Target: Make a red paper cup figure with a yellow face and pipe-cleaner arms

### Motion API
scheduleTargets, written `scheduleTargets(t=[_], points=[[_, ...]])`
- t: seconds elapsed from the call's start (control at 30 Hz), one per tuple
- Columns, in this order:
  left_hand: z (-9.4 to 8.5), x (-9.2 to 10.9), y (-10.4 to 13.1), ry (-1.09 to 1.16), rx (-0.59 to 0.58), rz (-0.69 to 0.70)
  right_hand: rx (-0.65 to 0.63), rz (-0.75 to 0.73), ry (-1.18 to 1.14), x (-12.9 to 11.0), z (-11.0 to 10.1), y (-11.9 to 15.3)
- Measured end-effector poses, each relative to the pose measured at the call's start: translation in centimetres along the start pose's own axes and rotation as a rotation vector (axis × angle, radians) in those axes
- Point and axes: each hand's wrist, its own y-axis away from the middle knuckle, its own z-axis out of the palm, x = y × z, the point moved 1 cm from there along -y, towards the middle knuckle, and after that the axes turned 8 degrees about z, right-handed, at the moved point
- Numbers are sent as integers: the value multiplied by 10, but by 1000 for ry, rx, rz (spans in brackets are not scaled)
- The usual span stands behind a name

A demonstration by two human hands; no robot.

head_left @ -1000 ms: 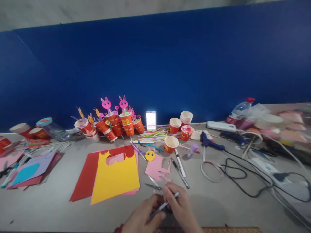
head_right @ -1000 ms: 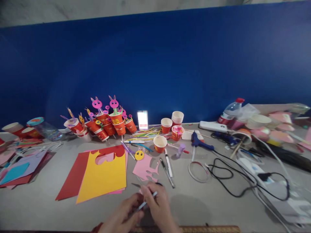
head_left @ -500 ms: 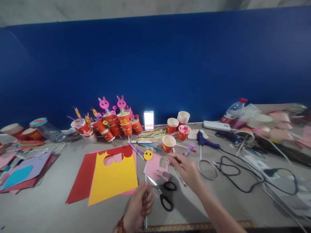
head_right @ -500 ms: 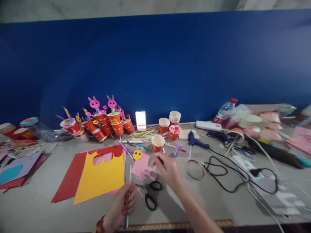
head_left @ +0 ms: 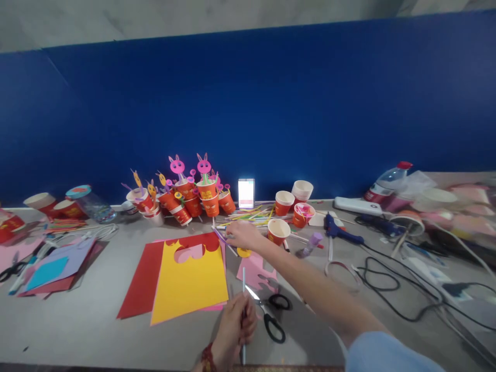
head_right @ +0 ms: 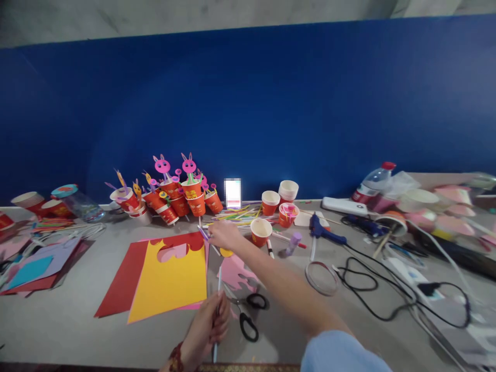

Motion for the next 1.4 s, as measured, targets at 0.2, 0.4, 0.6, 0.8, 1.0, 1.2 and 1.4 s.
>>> scheduleTargets(t=[0.2,0.4,0.6,0.8,1.0,1.2,1.4], points=[[0,-2,-2,16,-12,8,-72,29,109,-3,31,-2],[1,-1,-1,3,-21,-5,-61,71,85,7,27,-4],[1,-5,-3,21,-4,-8,-66,89,-26,8,24,-9],[-4,20,-1,-12,37,47,-38,27,-242,-3,21,1],[-21,76,-18,-445,53,330,-137,-97,-531,-10,6,28],[-47,131,-72,-987,63,609,40,130,-596,34,-34,9],[-67,146,-111,-1588,-42,692,201,435,-425,98,-77,-21]])
